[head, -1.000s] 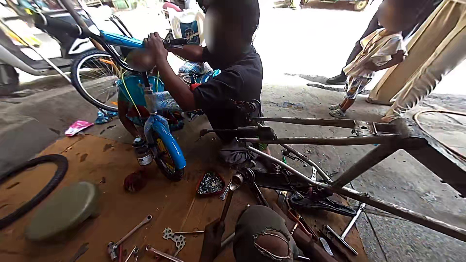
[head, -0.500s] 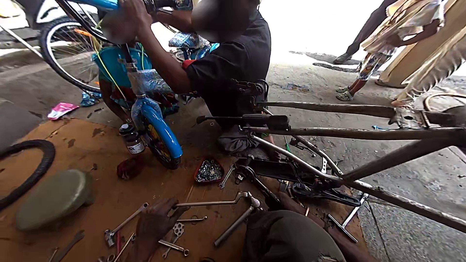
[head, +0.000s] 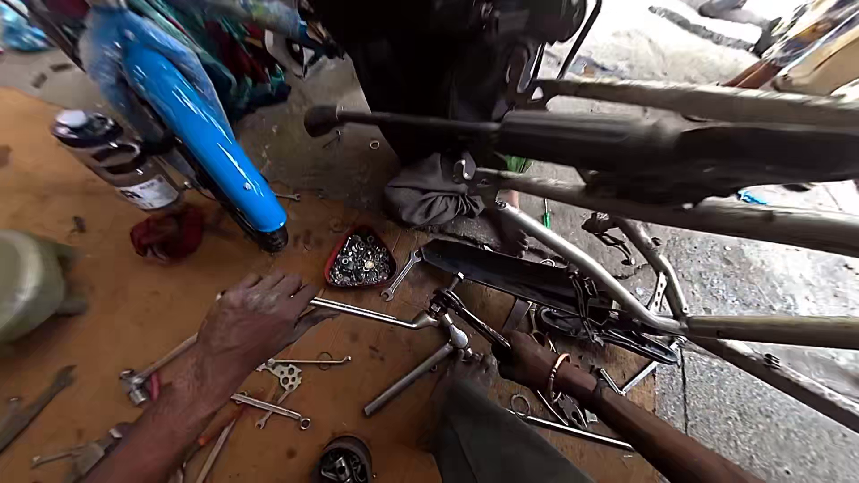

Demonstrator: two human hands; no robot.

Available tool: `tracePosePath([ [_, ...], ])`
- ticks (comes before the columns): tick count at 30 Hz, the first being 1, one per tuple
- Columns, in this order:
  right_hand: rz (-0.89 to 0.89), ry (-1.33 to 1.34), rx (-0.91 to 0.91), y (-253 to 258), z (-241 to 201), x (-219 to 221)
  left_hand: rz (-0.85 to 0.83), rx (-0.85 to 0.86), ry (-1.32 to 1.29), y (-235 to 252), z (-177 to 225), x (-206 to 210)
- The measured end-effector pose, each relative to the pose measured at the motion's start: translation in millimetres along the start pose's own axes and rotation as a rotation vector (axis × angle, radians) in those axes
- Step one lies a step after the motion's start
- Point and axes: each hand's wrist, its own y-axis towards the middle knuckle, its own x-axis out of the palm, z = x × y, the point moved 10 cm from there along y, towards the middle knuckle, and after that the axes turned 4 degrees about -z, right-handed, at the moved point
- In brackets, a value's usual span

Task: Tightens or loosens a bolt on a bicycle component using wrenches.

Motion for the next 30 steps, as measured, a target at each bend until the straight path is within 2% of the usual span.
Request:
tracePosePath([
  [5,-0.072,-0.106,0.123,17.0,2.9,-0.8,-0.168,0.009,0.083,39.7,35.7,-2.3],
  [9,-0.137,-0.185,0.162,29.8,-8.4,6.7,-0.316,0.056,0.145,49.5,47.3,12.1],
  [14,-0.259,-0.265,0.177,45.0,-37.6,43.8,-0.669,0.012,0.128,33.1,39.6,51.6],
  [17,-0.259,-0.248,0.204,64.1,-37.6,65.3,-0.707,0.007,0.056,10.0,18.7,100.1],
  [19,-0.229,-0.202,0.241,73.8,-32.2,74.2,-0.621,0.012,0.006,-3.3,6.4,121.3],
  [21,-0.209,-0.179,0.274,73.4,-27.4,82.4,-0.55,-0.003,-0.014,-12.0,1.3,126.4],
  [24,-0.215,-0.208,0.313,69.8,-33.0,75.0,-0.636,-0.082,0.005,-14.1,3.3,124.3],
  [27,-0.225,-0.249,0.363,65.6,-38.8,72.7,-0.79,-0.129,0.027,-8.9,17.8,113.2],
  [30,-0.236,-0.245,0.355,62.3,-41.8,75.0,-0.791,-0.133,-0.054,0.7,10.7,120.1],
])
